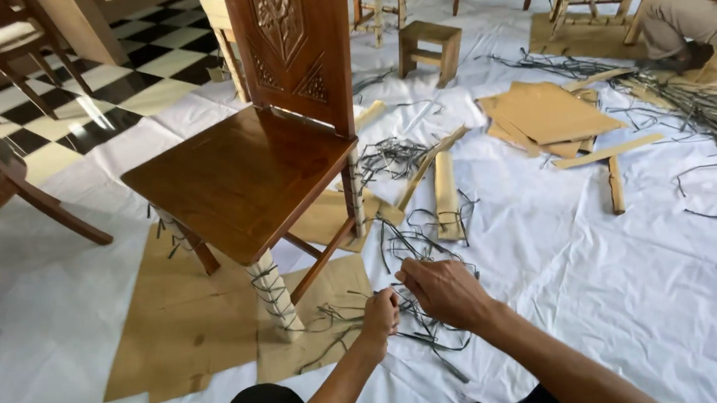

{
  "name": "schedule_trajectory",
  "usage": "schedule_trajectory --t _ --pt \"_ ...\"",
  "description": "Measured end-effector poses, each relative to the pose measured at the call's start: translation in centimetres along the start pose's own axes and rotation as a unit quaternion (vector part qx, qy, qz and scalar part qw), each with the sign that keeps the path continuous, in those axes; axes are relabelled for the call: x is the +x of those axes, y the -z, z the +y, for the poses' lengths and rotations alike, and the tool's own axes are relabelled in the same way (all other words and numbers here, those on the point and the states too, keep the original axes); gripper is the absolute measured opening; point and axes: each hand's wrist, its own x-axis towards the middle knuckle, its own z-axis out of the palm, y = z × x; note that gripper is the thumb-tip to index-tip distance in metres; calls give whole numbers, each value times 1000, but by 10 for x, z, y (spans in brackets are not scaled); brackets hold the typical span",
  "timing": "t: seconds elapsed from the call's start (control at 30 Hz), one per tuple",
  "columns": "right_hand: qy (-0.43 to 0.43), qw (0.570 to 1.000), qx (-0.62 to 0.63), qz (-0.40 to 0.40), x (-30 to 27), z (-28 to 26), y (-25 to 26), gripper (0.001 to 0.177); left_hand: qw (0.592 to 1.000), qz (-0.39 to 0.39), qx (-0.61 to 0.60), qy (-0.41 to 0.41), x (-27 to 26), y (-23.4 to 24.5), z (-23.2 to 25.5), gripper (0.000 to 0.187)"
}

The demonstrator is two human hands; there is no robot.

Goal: Wrapping chair legs with protective cardboard strips and plastic ties for shipment.

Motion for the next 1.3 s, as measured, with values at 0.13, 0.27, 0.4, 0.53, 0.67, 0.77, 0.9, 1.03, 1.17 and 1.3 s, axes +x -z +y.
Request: schedule_trajectory --t 0.13,0.27,0.4,0.53,0.67,0.77,0.9,1.03,1.17,1.3 --pt "49 997 46 31 -20 49 -55 16 998 37 -53 15 2 -18 -16 35" --pt "1 998 10 58 -1 60 -54 22 996 73 -36 23 9 -20 1 37" --pt "-45 997 37 43 8 67 -80 25 995 83 -10 48 2 -13 -5 39" --pt "-100 994 -32 -33 19 106 -110 28 992 114 31 46 -2 -3 -21 44" --pt "-93 991 -27 -95 28 87 -120 34 986 150 40 64 13 11 -25 43" --pt "-29 996 3 -89 37 66 -115 32 985 150 14 79 2 5 -12 40" --pt "25 997 51 -60 43 43 -94 32 991 114 -25 70 27 13 -43 34" --pt "24 996 78 -46 54 51 -87 26 990 108 -11 87 11 2 -8 33" --pt "70 990 121 -17 34 53 -96 19 985 125 -10 120 -10 -1 -20 43" --pt "87 992 91 16 43 64 -103 23 988 127 -23 86 6 2 3 38"
